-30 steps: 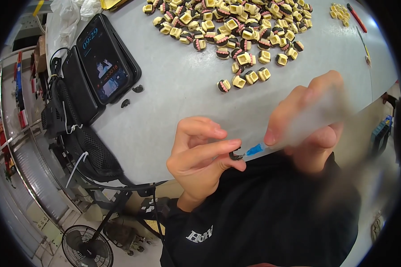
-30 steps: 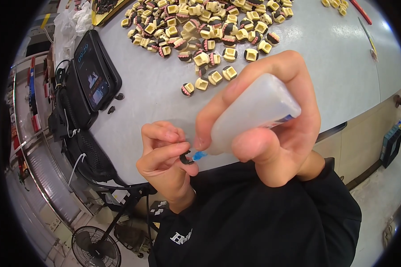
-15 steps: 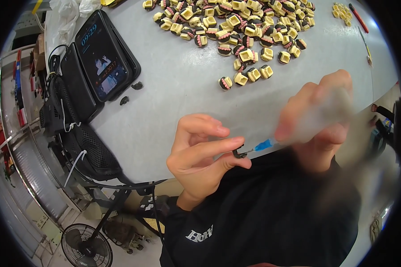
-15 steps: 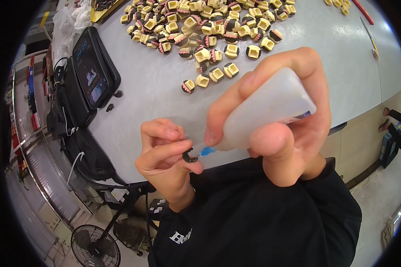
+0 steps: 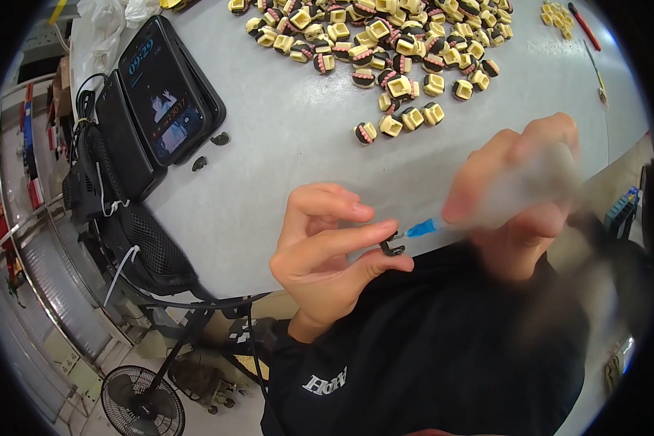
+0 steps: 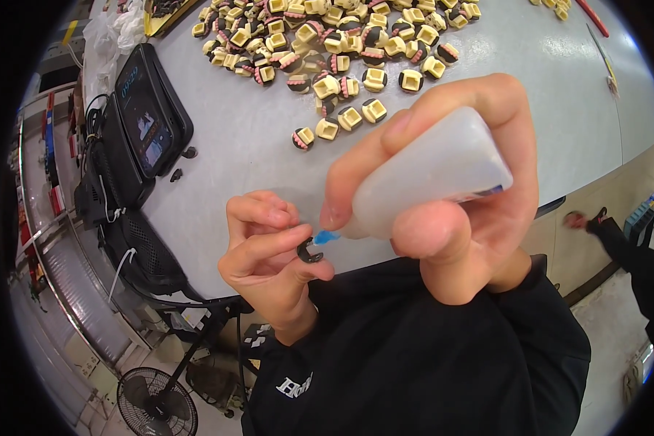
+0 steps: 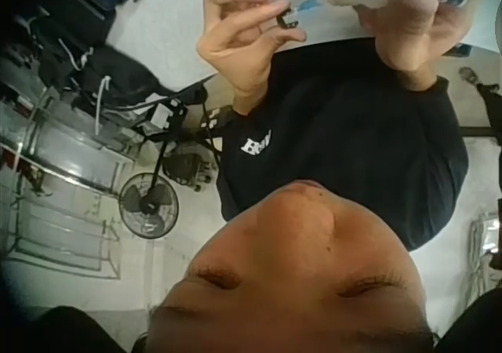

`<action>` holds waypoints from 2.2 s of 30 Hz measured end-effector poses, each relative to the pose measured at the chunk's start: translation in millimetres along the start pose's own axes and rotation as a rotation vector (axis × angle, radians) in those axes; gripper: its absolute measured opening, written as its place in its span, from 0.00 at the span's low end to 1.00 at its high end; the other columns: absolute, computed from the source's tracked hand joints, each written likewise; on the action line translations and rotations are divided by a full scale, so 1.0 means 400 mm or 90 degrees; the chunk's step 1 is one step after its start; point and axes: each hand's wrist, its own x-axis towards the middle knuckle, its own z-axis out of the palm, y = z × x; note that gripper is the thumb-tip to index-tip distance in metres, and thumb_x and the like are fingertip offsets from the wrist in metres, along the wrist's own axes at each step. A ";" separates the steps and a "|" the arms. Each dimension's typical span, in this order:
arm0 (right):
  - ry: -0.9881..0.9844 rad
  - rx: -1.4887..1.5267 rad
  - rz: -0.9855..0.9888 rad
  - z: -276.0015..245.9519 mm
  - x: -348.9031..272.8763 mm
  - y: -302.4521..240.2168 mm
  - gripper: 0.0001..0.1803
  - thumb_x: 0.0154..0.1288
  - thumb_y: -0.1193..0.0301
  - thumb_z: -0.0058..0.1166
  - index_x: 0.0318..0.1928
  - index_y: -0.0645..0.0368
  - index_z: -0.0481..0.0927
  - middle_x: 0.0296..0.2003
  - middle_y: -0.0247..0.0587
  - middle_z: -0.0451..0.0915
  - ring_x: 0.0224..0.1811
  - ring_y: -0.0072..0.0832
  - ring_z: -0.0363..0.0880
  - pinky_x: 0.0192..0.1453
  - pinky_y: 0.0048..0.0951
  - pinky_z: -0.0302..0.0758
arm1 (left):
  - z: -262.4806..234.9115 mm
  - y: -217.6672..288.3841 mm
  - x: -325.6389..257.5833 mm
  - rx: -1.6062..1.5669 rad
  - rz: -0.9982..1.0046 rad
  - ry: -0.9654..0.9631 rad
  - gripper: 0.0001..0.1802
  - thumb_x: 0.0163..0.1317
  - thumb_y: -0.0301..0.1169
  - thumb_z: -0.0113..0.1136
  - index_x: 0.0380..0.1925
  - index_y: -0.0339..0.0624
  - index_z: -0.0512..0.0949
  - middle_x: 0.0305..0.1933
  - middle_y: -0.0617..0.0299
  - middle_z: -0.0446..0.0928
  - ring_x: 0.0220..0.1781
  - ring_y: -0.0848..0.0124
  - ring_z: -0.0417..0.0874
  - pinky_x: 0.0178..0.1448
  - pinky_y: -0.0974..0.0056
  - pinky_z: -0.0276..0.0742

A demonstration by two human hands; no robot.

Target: Applying adhesive to small gold-colored components and attaching black circular pieces.

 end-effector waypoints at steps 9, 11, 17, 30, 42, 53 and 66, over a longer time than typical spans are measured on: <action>-0.053 0.024 -0.057 -0.062 -0.005 -0.001 0.28 0.59 0.50 0.55 0.45 0.57 0.60 0.28 0.40 0.74 0.26 0.19 0.70 0.28 0.16 0.65 | -0.005 0.012 0.002 -0.036 0.012 0.019 0.21 0.32 0.27 0.76 0.32 0.39 0.83 0.40 0.63 0.69 0.42 0.67 0.69 0.42 0.65 0.70; -0.072 0.012 -0.128 -0.079 0.017 -0.006 0.29 0.58 0.51 0.56 0.46 0.58 0.60 0.30 0.41 0.74 0.28 0.21 0.70 0.30 0.17 0.65 | -0.003 0.030 0.002 -0.052 0.012 0.021 0.20 0.33 0.25 0.75 0.33 0.39 0.83 0.40 0.63 0.69 0.42 0.67 0.69 0.42 0.65 0.70; -0.039 -0.044 -0.256 -0.109 0.033 -0.095 0.18 0.62 0.67 0.55 0.44 0.60 0.61 0.43 0.53 0.76 0.40 0.28 0.75 0.45 0.27 0.72 | 0.002 0.094 0.007 -0.135 -0.001 0.026 0.19 0.38 0.18 0.72 0.35 0.35 0.82 0.40 0.61 0.69 0.41 0.68 0.69 0.41 0.67 0.73; -0.027 -0.409 -0.166 -0.187 -0.036 -0.177 0.28 0.47 0.88 0.59 0.49 0.60 0.64 0.43 0.47 0.73 0.48 0.33 0.73 0.54 0.35 0.69 | 0.025 0.190 -0.005 -0.099 0.009 0.022 0.20 0.35 0.15 0.70 0.34 0.34 0.81 0.40 0.60 0.69 0.43 0.68 0.70 0.44 0.68 0.73; 0.159 -0.775 -0.275 -0.303 0.111 -0.299 0.09 0.55 0.77 0.58 0.35 0.64 0.73 0.33 0.39 0.74 0.30 0.24 0.72 0.35 0.22 0.70 | 0.013 0.241 -0.043 -0.123 0.009 0.038 0.18 0.37 0.16 0.70 0.34 0.34 0.81 0.39 0.61 0.69 0.43 0.69 0.71 0.48 0.66 0.71; 0.086 -0.803 -0.266 -0.257 0.163 -0.246 0.07 0.55 0.79 0.56 0.33 0.66 0.72 0.30 0.43 0.73 0.30 0.31 0.76 0.36 0.28 0.73 | -0.043 0.248 -0.071 -0.085 0.020 0.020 0.16 0.40 0.20 0.71 0.34 0.34 0.81 0.41 0.60 0.69 0.44 0.69 0.69 0.50 0.65 0.66; 0.130 -0.394 -0.428 -0.162 -0.023 -0.323 0.07 0.62 0.77 0.51 0.40 0.66 0.75 0.37 0.46 0.77 0.35 0.24 0.76 0.38 0.21 0.74 | -0.038 0.177 -0.065 -0.062 0.012 0.014 0.17 0.40 0.23 0.72 0.34 0.34 0.81 0.41 0.60 0.69 0.45 0.67 0.68 0.51 0.63 0.66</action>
